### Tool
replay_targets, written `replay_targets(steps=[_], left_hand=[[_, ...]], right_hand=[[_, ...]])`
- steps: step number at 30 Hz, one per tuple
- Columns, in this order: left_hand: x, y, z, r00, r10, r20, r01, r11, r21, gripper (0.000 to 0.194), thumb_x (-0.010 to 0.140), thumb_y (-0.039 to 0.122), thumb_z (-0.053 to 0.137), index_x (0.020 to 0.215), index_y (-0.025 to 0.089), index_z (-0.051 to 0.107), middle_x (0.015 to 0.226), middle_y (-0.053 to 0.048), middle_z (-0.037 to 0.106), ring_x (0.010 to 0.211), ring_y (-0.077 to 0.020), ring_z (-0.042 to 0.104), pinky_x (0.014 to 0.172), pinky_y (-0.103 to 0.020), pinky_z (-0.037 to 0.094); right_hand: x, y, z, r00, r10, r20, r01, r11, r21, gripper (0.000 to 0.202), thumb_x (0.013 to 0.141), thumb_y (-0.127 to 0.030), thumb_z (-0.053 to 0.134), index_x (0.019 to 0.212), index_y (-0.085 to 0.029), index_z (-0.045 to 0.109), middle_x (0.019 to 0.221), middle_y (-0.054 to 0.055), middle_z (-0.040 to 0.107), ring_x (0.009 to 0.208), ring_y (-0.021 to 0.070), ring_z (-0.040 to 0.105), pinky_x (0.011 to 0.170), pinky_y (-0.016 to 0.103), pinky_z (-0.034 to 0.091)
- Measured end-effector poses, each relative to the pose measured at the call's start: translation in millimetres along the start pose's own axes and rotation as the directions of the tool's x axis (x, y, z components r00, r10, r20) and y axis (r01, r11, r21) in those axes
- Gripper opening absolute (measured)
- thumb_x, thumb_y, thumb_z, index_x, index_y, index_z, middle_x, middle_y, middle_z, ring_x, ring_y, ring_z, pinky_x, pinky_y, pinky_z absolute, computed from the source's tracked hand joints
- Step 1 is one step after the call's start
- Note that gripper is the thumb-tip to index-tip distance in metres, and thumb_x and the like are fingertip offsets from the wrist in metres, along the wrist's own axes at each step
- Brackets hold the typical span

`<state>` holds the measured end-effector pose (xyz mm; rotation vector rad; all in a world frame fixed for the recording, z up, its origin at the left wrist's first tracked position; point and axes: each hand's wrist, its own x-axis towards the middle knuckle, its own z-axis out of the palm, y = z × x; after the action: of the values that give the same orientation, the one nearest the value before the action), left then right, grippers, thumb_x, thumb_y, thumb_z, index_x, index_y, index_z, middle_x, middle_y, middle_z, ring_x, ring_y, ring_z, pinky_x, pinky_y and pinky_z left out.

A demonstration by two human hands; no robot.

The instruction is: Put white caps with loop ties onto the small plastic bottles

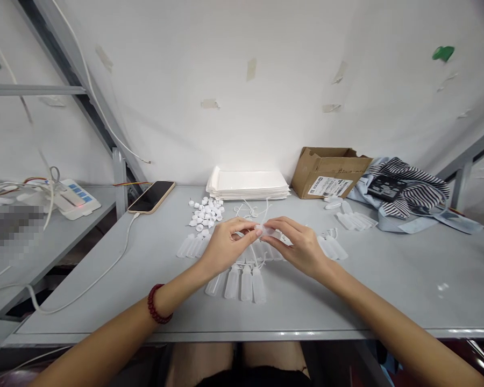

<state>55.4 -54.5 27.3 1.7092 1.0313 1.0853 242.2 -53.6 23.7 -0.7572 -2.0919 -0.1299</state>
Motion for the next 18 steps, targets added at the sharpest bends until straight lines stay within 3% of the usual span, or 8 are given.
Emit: replay_targets(steps=[4, 10, 15, 18], left_hand=[[0.4, 0.5, -1.0, 0.998, 0.013, 0.063, -0.017, 0.998, 0.053, 0.026, 0.086, 0.038, 0.057, 0.096, 0.019, 0.073, 0.094, -0.005, 0.065, 0.085, -0.0173, 0.06, 0.065, -0.025, 0.051], [1.8, 7.6, -6.6, 0.99, 0.046, 0.137, -0.064, 0.99, 0.127, 0.023, 0.088, 0.033, 0.054, 0.093, 0.023, 0.074, 0.091, -0.003, 0.066, 0.083, -0.0169, 0.059, 0.066, -0.025, 0.048], [4.6, 8.9, -8.4, 0.982, 0.003, 0.188, -0.007, 1.0, 0.022, 0.024, 0.087, 0.033, 0.054, 0.098, 0.024, 0.074, 0.097, -0.005, 0.067, 0.086, -0.0189, 0.061, 0.067, -0.026, 0.05], [5.6, 9.0, -7.8, 0.989, -0.033, 0.141, 0.036, 0.999, -0.021, 0.025, 0.083, 0.033, 0.058, 0.101, 0.023, 0.073, 0.096, -0.005, 0.069, 0.08, -0.0181, 0.062, 0.065, -0.026, 0.051]], right_hand=[[-0.3, -3.0, -1.0, 0.999, 0.031, 0.006, -0.031, 0.999, 0.014, 0.013, 0.088, -0.024, 0.059, 0.101, -0.02, 0.056, 0.082, 0.006, 0.068, 0.069, 0.0144, 0.065, 0.059, 0.024, 0.054], [-0.5, -2.4, -0.2, 0.999, -0.03, 0.029, 0.028, 0.998, 0.048, 0.021, 0.09, -0.019, 0.055, 0.11, -0.021, 0.06, 0.09, 0.007, 0.068, 0.073, 0.0144, 0.067, 0.062, 0.024, 0.056], [-0.7, -1.5, -0.6, 1.0, 0.013, 0.013, -0.014, 0.998, 0.059, 0.02, 0.09, -0.02, 0.055, 0.108, -0.022, 0.064, 0.089, 0.008, 0.068, 0.073, 0.016, 0.067, 0.061, 0.027, 0.056], [0.3, -2.6, -1.4, 0.998, 0.065, -0.003, -0.065, 0.997, 0.046, 0.019, 0.09, -0.023, 0.056, 0.107, -0.023, 0.065, 0.089, 0.007, 0.069, 0.074, 0.0164, 0.067, 0.063, 0.028, 0.057]])
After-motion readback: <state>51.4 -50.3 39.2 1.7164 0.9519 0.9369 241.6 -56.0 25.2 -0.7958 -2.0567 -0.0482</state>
